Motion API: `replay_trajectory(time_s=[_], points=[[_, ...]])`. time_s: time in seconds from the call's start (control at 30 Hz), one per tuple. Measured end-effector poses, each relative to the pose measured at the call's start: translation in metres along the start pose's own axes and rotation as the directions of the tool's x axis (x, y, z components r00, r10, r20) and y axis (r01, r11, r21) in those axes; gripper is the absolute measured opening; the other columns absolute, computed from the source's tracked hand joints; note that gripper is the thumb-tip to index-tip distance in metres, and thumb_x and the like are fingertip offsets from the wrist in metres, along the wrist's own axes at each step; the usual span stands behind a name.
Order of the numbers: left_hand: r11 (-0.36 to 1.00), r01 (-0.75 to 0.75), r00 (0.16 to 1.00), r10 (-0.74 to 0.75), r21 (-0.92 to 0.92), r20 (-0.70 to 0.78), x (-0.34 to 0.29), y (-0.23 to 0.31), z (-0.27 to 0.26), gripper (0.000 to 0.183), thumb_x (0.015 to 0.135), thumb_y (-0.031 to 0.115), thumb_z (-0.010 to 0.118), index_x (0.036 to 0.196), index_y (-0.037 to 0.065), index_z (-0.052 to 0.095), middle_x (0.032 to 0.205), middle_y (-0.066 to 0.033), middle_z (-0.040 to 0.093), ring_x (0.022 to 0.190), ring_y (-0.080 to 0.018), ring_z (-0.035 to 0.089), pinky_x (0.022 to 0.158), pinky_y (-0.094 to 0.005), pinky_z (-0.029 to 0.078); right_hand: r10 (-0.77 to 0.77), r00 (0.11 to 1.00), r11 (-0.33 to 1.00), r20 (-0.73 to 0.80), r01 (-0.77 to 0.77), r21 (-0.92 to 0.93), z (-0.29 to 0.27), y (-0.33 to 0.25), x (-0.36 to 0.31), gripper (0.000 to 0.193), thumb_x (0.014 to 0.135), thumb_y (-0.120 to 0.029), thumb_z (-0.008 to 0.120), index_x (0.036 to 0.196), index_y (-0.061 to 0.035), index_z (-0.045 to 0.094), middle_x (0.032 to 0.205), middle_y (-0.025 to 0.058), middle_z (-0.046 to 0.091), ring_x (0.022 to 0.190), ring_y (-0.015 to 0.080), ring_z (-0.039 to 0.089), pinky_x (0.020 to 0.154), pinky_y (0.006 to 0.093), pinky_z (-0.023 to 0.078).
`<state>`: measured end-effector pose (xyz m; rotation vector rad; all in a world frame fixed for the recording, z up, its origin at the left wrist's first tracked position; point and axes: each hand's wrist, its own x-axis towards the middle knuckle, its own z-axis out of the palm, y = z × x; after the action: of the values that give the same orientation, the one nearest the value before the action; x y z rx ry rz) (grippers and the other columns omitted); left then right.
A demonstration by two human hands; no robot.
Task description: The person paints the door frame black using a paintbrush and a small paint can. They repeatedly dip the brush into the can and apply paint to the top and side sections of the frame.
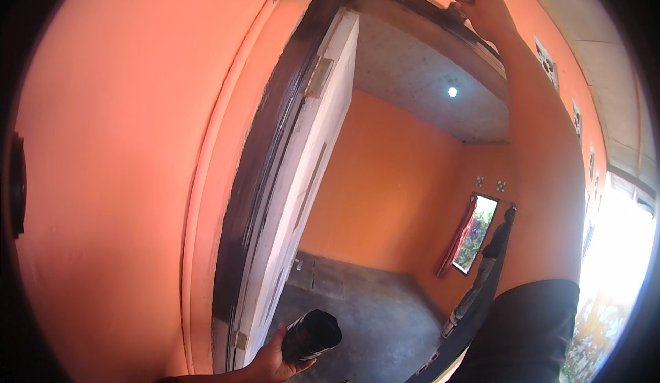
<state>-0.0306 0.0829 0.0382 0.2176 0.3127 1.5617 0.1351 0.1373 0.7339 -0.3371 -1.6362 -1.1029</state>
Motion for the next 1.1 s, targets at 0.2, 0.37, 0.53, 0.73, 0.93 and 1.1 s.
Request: replay_trajectory(time_s=[0.2,0.37,0.53,0.73,0.93,1.1], points=[[1.000,-0.029,0.999,0.029,-0.003,-0.020,0.002,0.001,0.003,0.048,0.098,0.054,0.048,0.130,0.018,0.055,0.121,-0.0066,0.064,0.112,-0.0274,0.059,0.089,-0.0494,0.051,-0.219,0.974,0.913,-0.064,0.181,-0.365,0.010,-0.065,0.020,0.020,0.085,-0.022,0.064,0.092,-0.0042,0.070,0.081,0.0164,0.069,0.074,0.0279,0.067,0.068,0.0376,0.051],[0.999,-0.032,0.999,0.032,-0.004,-0.033,0.003,-0.001,0.000,0.048,0.099,0.053,0.047,0.130,0.018,0.054,0.122,-0.0070,0.063,0.113,-0.0276,0.058,0.091,-0.0498,0.050,-0.117,0.970,0.987,-0.211,0.137,0.083,0.037,-0.116,0.046,0.013,0.084,-0.016,0.063,0.086,-0.0044,0.070,0.079,0.0220,0.065,0.070,0.0345,0.064,0.066,0.0393,0.051],[0.997,-0.074,0.997,0.074,0.007,0.008,0.001,0.002,0.000,0.048,0.099,0.053,0.046,0.131,0.018,0.054,0.123,-0.0073,0.063,0.113,-0.0276,0.058,0.094,-0.0510,0.048,-0.029,0.965,0.864,-0.260,0.155,0.479,0.042,-0.138,0.065,0.013,0.082,-0.013,0.068,0.089,-0.0032,0.072,0.075,0.0103,0.070,0.068,0.0195,0.065,0.064,0.0347,0.051],[1.000,-0.025,1.000,0.025,0.000,-0.006,0.003,0.001,0.000,0.048,0.099,0.053,0.046,0.130,0.017,0.055,0.121,-0.0080,0.064,0.112,-0.0282,0.059,0.093,-0.0518,0.048,-0.032,0.960,0.864,-0.277,0.166,0.476,0.046,-0.100,0.049,0.015,0.081,-0.012,0.069,0.089,0.0006,0.071,0.073,0.0095,0.069,0.068,0.0187,0.065,0.064,0.0333,0.051],[1.000,0.003,0.999,-0.003,0.015,-0.048,0.006,-0.007,0.004,0.049,0.099,0.054,0.046,0.129,0.017,0.056,0.119,-0.0085,0.065,0.110,-0.0281,0.061,0.091,-0.0516,0.050,0.093,0.989,0.954,-0.114,-0.056,0.295,0.036,-0.028,0.016,0.030,0.086,-0.030,0.066,0.100,-0.0039,0.071,0.083,0.0105,0.071,0.078,0.0215,0.068,0.072,0.0351,0.051],[0.999,0.022,0.999,-0.021,0.045,-0.025,0.013,-0.019,0.004,0.050,0.098,0.056,0.045,0.129,0.017,0.056,0.119,-0.0075,0.065,0.109,-0.0270,0.062,0.090,-0.0511,0.051,0.145,0.989,0.988,-0.018,-0.144,0.063,0.018,0.016,-0.013,0.043,0.087,-0.047,0.063,0.097,-0.0063,0.073,0.086,0.0113,0.071,0.085,0.0269,0.068,0.078,0.0390,0.051]])
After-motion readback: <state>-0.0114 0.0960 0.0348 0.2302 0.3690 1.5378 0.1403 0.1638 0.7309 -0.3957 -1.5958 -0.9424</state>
